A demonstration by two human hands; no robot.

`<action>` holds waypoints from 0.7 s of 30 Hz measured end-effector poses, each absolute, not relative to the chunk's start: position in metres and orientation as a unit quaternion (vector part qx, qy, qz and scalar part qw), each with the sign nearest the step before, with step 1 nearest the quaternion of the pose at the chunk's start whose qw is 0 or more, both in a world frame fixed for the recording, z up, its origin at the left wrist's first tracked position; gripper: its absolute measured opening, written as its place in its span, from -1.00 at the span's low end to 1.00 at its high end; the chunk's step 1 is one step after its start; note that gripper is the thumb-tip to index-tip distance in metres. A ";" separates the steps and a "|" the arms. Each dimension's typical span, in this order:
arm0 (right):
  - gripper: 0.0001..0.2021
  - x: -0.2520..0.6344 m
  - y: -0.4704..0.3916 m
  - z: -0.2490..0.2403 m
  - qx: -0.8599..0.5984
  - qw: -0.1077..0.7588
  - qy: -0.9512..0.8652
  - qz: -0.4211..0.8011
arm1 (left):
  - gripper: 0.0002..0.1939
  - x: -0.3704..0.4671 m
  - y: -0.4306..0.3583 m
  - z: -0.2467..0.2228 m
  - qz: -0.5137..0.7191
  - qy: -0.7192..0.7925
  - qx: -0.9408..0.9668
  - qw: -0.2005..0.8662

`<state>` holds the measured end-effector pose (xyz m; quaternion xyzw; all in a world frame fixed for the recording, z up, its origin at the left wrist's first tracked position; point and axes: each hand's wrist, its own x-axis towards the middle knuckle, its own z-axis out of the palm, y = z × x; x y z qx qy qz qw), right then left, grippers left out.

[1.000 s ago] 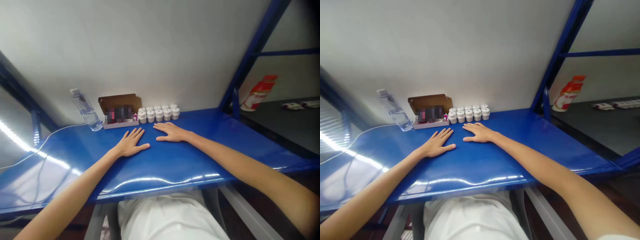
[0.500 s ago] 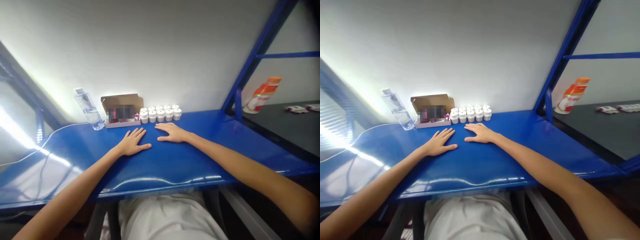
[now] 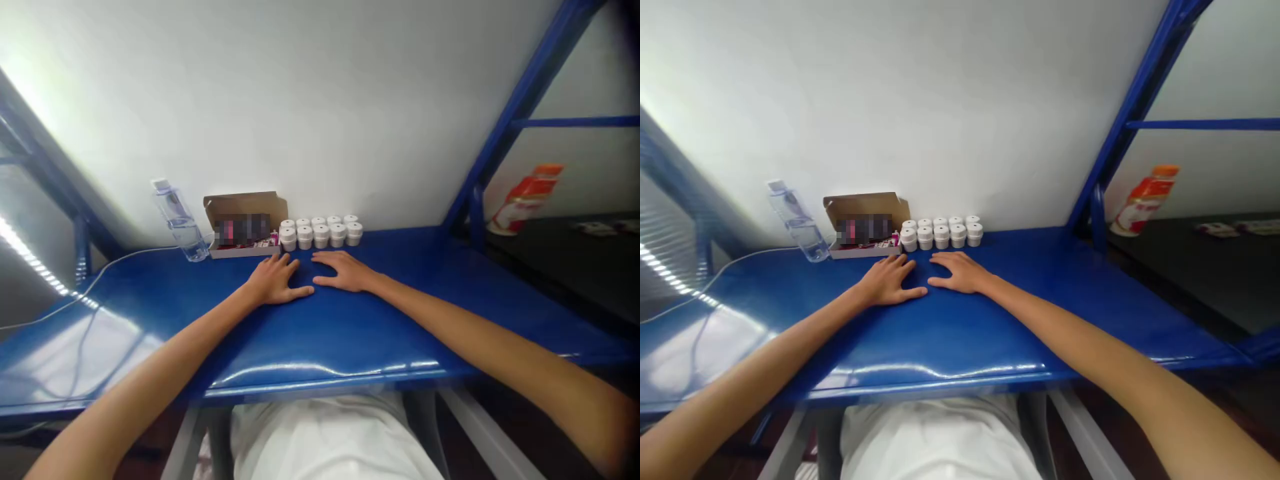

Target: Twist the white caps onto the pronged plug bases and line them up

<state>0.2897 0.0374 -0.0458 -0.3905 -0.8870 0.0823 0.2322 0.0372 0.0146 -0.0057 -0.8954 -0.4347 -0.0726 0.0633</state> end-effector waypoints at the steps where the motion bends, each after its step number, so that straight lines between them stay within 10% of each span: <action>1: -0.28 0.290 0.038 -0.046 -0.388 0.235 -0.887 0.084 | -0.19 0.036 0.014 -0.009 -0.090 -0.430 -0.896 0.067; 21: -0.31 0.291 0.043 -0.050 -0.385 0.240 -0.886 0.096 | -0.31 0.027 0.019 -0.024 -0.119 -0.422 -0.897 -0.052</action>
